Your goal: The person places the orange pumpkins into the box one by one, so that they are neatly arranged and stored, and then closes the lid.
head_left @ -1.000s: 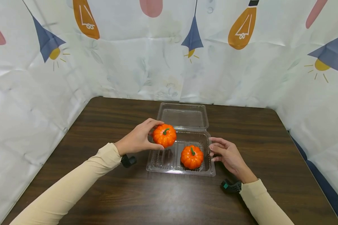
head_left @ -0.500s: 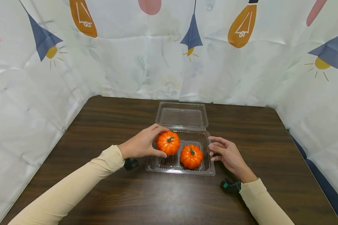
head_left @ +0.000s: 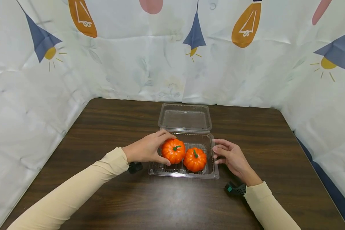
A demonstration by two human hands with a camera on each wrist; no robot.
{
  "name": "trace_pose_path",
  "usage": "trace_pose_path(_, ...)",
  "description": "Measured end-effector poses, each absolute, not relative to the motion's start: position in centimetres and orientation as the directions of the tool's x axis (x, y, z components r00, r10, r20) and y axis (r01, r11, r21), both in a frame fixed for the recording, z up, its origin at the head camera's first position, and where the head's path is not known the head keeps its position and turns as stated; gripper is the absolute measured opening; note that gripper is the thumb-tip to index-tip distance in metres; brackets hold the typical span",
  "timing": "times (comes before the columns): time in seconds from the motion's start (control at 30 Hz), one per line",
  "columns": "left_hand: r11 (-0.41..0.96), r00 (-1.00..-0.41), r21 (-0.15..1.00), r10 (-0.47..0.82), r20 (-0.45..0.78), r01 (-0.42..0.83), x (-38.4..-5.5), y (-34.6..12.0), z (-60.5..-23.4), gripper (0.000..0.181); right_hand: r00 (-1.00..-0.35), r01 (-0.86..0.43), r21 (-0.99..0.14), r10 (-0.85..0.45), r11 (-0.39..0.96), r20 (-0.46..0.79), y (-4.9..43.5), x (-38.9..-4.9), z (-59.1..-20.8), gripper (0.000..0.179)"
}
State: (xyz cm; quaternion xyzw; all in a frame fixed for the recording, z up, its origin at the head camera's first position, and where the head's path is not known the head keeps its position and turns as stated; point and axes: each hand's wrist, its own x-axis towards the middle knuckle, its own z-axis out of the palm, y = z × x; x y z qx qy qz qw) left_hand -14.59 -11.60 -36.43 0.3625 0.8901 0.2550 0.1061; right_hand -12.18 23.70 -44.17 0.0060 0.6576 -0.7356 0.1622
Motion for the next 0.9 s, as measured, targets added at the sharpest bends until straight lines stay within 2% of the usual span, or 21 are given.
trace_pose_path(0.4, 0.594, -0.660, 0.485, 0.750, -0.046, 0.641, -14.80, -11.31, -36.43, 0.080, -0.949, 0.238, -0.966, -0.238, -0.100, -0.209, 23.74, -12.13, -43.99, 0.040)
trace_pose_path(0.9, 0.597, -0.641, 0.470, 0.763, -0.083, 0.650, -15.19, -11.02, -36.86, 0.083, -0.949, 0.238, -0.967, -0.235, -0.093, -0.211, 23.67, -12.17, -43.94, 0.042)
